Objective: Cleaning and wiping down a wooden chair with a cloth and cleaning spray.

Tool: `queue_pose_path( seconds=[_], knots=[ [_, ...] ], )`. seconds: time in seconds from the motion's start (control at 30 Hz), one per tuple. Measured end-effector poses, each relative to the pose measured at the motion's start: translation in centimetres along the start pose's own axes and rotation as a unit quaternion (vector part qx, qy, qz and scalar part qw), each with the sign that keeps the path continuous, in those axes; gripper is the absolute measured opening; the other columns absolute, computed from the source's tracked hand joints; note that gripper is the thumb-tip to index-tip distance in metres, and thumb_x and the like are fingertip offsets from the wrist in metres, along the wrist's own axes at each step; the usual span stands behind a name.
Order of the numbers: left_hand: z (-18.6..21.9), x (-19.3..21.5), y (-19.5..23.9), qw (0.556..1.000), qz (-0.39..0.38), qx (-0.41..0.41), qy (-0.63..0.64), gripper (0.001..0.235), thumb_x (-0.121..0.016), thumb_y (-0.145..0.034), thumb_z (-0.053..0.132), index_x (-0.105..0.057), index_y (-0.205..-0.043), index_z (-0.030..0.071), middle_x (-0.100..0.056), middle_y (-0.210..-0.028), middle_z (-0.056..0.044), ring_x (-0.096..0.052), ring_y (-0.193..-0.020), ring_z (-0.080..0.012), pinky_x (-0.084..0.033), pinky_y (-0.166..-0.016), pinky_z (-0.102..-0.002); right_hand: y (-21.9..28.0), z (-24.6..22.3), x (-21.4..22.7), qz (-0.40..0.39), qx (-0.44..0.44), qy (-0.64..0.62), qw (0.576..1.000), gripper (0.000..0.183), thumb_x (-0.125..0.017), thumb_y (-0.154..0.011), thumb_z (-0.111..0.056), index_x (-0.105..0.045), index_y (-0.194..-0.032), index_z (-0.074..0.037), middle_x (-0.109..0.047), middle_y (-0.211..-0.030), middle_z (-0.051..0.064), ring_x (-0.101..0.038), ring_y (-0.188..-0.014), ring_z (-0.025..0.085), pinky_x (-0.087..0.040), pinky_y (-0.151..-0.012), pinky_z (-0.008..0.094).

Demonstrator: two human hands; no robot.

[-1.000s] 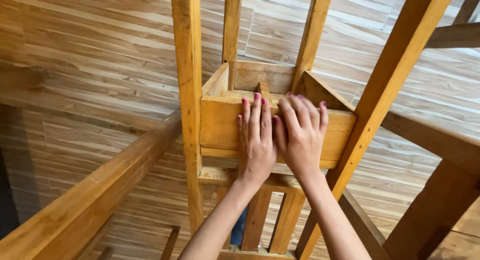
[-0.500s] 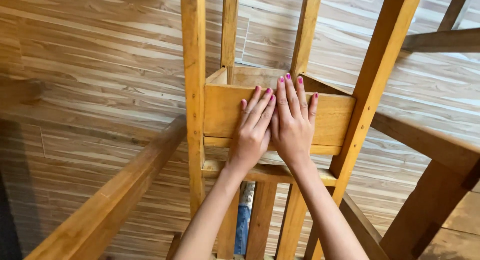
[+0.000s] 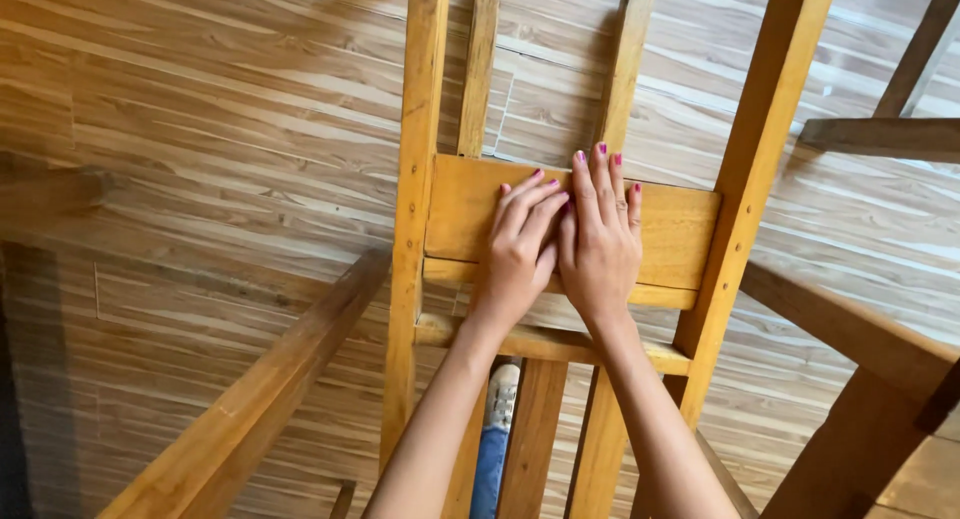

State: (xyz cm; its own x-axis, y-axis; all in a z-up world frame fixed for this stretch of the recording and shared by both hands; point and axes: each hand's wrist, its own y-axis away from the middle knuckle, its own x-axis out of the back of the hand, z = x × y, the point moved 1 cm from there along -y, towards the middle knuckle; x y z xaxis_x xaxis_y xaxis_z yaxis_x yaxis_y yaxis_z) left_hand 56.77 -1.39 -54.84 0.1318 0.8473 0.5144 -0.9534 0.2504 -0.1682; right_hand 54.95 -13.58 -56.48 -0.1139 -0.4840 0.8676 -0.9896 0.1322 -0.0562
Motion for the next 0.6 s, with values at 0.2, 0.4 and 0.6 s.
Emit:
queue_pose_path(
  seconds=[0.2, 0.4, 0.6],
  knots=[
    [-1.2, -2.0, -0.8, 0.999, 0.024, 0.011, -0.03, 0.037, -0.072, -0.087, -0.003, -0.066, -0.122, 0.006, -0.062, -0.131, -0.009, -0.056, -0.138, -0.03, -0.036, -0.127, -0.051, -0.9, 0.3, 0.9, 0.103, 0.021, -0.109, 0.988, 0.029, -0.067, -0.097, 0.0, -0.065, -0.126, -0.003, -0.061, -0.136, 0.015, -0.055, -0.135, 0.037, -0.046, -0.116, 0.045],
    [1.1, -2.1, 0.5, 0.994, 0.018, 0.041, -0.095, 0.037, -0.062, -0.095, 0.0, -0.066, -0.131, 0.006, -0.058, -0.144, -0.011, -0.049, -0.145, -0.0311, -0.031, -0.126, -0.055, -0.8, 0.3, 1.3, 0.101, 0.035, -0.114, 0.988, 0.032, -0.067, -0.094, 0.002, -0.068, -0.125, -0.002, -0.064, -0.131, 0.015, -0.058, -0.13, 0.037, -0.046, -0.114, 0.045],
    [3.6, -1.8, 3.0, 0.991, -0.019, 0.088, -0.1, 0.045, -0.058, -0.094, -0.002, -0.062, -0.139, 0.004, -0.05, -0.155, -0.016, -0.039, -0.152, -0.0358, -0.028, -0.126, -0.055, 1.8, 0.0, 2.9, -0.013, 0.039, -0.037, 0.998, 0.057, -0.063, -0.096, -0.004, -0.051, -0.152, -0.004, -0.048, -0.158, 0.019, -0.041, -0.151, 0.038, -0.032, -0.122, 0.054]
  ],
)
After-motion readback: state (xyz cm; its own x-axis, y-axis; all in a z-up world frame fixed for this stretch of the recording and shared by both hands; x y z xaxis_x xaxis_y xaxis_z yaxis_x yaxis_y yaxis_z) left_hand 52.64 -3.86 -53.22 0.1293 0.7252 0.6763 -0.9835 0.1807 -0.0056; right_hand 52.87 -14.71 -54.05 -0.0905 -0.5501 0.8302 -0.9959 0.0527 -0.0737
